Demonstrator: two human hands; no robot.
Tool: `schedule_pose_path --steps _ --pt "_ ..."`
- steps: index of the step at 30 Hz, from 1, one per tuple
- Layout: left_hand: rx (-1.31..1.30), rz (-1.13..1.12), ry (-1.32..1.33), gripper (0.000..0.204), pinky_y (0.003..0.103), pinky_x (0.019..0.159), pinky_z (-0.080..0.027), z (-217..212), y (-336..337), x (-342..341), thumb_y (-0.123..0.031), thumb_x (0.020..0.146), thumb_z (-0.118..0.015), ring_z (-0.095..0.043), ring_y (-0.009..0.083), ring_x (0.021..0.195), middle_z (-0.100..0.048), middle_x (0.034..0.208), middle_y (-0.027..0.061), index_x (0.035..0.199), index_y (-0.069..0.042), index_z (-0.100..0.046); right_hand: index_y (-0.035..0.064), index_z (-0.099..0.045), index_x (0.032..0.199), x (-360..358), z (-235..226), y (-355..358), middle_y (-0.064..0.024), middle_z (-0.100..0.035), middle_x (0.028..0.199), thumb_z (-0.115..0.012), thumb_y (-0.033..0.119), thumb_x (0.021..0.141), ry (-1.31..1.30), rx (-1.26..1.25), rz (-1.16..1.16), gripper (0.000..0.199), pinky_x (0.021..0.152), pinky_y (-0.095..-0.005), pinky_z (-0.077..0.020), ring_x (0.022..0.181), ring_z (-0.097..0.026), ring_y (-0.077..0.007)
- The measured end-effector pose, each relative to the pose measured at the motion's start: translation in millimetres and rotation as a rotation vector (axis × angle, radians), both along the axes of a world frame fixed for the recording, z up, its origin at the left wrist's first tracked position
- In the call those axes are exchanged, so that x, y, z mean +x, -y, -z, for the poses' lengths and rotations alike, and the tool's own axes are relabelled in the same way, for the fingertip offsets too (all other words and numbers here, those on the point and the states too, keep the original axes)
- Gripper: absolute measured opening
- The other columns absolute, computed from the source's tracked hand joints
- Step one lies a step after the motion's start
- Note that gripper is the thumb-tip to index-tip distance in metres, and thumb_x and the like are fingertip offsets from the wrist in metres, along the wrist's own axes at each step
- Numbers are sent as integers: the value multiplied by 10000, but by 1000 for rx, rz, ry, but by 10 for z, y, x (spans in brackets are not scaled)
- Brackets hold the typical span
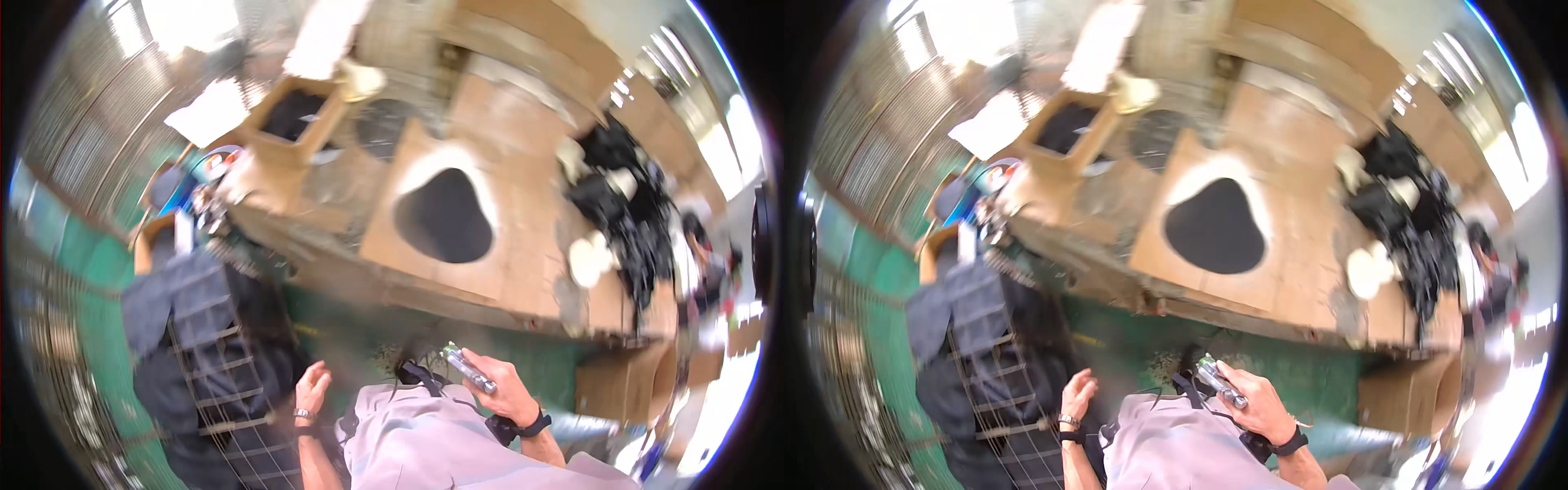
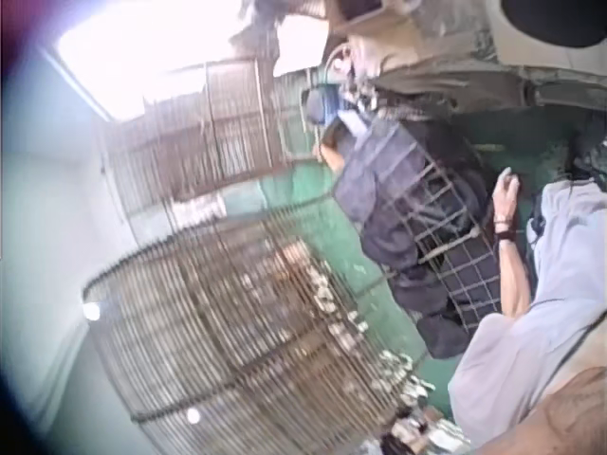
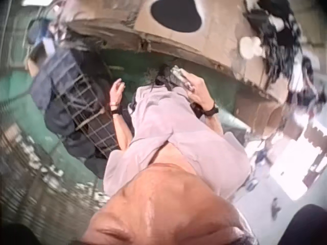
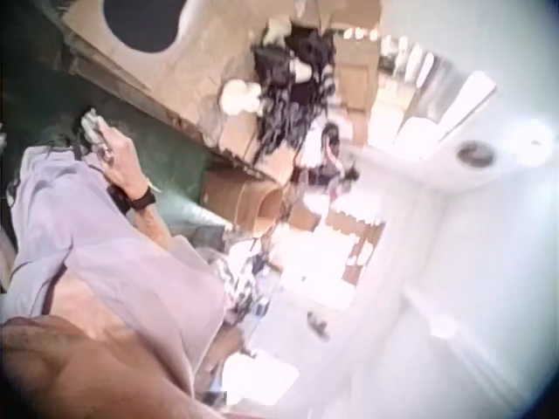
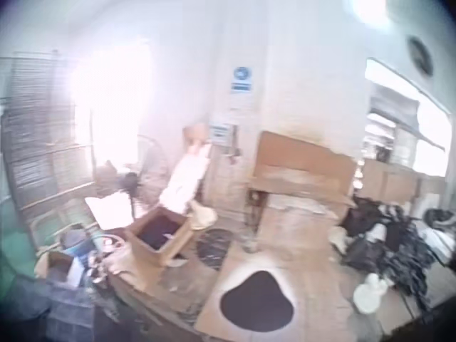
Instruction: The person sprays a black object with a spray gun, then places it on a wire rack. Later, the person sits on the floor and handles similar black objects inside a cardboard box.
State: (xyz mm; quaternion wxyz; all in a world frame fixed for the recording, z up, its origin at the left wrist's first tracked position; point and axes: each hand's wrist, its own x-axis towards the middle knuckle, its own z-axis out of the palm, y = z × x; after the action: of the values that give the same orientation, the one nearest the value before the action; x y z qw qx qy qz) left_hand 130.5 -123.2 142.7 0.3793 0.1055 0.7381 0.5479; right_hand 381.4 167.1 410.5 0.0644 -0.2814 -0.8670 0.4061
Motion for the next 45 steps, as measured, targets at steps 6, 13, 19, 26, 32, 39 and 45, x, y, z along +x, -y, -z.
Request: schedule_pose_path --steps 6,13,19,26,32,39,45 --pt "-393 186 111 381 304 616 -548 1192 -124 90 -170 885 -672 -682 163 728 -723 937 111 1223 0 -624 -44 -556 1326 831 -320 -200 -225 -668 997 -726 -5 790 -54 38 431 564 756 -361 -527 827 -660 -364" --pt "-570 -43 550 215 317 491 -437 1300 -51 206 -125 946 -551 -546 156 565 -579 708 21 1142 -62 -610 -1 -571 1332 1087 -277 -653 -193 -683 951 -724 -60 762 -189 134 622 593 710 -329 -533 778 -671 -332" --pt "-400 -244 530 223 363 590 -532 1168 -415 327 -95 933 -571 -610 183 666 -626 827 32 1147 -36 -592 -4 -599 1297 1032 -231 -1154 -169 -681 902 -747 -36 741 -245 66 513 576 667 -318 -509 705 -637 -290" --pt "-398 -34 407 409 342 647 -574 1227 -683 210 -144 897 -645 -674 179 767 -698 963 93 1283 -23 -589 -1 -538 1377 992 -170 -1364 -193 -674 952 -658 -87 644 -186 -56 227 748 737 -341 -533 786 -658 -352" --pt "-305 266 356 436 331 631 -559 1609 -393 -284 -101 886 -661 -688 230 766 -698 884 129 1289 38 -569 4 -528 1388 886 -297 -1287 -196 -683 1000 -653 -89 616 -155 -103 272 788 770 -351 -537 838 -666 -363" --pt "-270 -149 634 225 371 574 -525 1312 -892 -444 -85 975 -456 -638 236 661 -637 790 96 1094 22 -614 -16 -582 1317 976 -301 -1010 -202 -690 993 -733 -68 714 -92 -127 499 623 767 -342 -533 840 -680 -349" --pt "-367 -43 549 149 348 493 -468 1286 -1184 -477 -137 952 -522 -617 232 623 -619 802 79 1049 -67 -609 -19 -610 1283 1143 -251 -845 -179 -691 916 -717 -21 786 -128 -64 734 509 684 -304 -507 713 -646 -267"
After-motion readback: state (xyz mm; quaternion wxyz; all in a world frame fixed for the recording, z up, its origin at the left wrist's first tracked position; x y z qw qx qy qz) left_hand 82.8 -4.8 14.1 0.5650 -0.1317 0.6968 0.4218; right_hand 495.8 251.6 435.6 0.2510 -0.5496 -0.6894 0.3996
